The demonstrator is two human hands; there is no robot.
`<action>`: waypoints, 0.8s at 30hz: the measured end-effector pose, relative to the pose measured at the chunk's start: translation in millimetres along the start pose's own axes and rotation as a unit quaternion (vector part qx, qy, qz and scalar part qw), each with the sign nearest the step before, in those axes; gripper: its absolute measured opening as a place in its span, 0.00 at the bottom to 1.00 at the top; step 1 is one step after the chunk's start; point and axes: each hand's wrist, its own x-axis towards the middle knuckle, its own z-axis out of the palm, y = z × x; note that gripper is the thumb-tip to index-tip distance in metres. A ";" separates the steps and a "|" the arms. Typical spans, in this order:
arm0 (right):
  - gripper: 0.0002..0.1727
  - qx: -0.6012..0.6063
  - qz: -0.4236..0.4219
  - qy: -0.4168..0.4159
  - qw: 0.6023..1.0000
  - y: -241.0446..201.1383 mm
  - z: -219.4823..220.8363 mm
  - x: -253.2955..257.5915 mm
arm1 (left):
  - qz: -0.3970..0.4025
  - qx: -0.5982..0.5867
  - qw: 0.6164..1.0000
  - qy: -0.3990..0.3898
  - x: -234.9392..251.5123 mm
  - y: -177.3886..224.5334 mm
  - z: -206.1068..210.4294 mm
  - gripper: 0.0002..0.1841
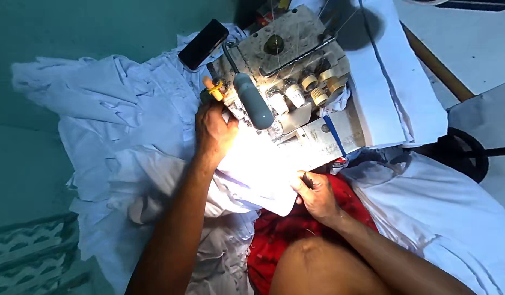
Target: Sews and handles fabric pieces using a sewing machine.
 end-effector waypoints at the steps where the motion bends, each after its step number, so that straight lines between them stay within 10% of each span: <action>1: 0.11 0.002 0.000 0.000 1.000 -0.1 0.5 0.7 | 0.006 -0.001 1.000 0.004 1.6 -2.2 1.0 0.17; 19: 0.11 -0.037 0.049 -0.005 0.998 20.1 8.7 20.5 | 0.072 0.014 0.995 0.063 29.8 -33.9 5.2 0.23; 24: 0.13 -0.114 -0.045 0.061 0.991 25.9 -40.7 -23.2 | 0.065 -0.035 0.990 0.118 -33.9 -13.2 -27.8 0.20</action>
